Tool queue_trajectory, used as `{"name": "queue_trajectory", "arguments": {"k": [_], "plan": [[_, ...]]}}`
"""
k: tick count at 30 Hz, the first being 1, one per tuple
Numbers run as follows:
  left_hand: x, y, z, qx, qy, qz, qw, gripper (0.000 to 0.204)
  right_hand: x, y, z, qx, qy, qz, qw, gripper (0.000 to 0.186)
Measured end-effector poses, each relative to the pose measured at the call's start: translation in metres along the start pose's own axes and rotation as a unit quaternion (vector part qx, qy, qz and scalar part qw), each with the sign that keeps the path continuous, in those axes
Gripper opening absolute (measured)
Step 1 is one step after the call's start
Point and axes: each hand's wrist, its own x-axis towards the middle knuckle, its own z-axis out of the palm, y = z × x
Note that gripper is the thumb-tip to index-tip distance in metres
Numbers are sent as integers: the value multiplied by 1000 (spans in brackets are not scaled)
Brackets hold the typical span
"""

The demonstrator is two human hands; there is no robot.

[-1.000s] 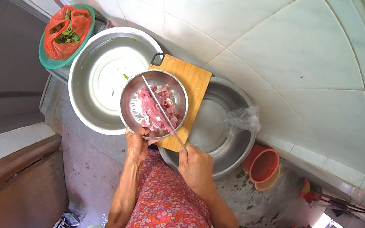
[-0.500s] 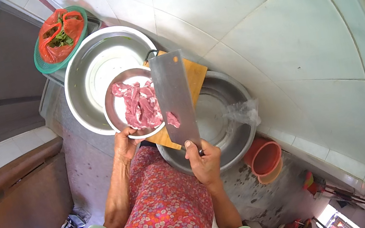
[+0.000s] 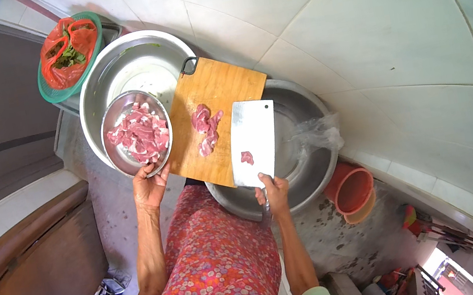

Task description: The person slices raw meat on a wooden cutting board using a cleaver. After cutting, the person transfers the meat into a metal bowl and carries it to a cooking area, where they add seasoning and stir the contents.

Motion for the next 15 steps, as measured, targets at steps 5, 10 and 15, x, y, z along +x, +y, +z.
{"name": "queue_trajectory", "arguments": {"k": [5,10,15], "plan": [[-11,-12,1,-29,-4,-63,998,16,62,-23,-10,-135,1,-32,990,31],[-9,-40,4,-55,-2,-109,993,17,100,-70,-4,-169,-87,-50,981,33],[5,-61,18,-32,-3,-117,993,17,108,-90,-1,-284,-150,-45,946,33]]}}
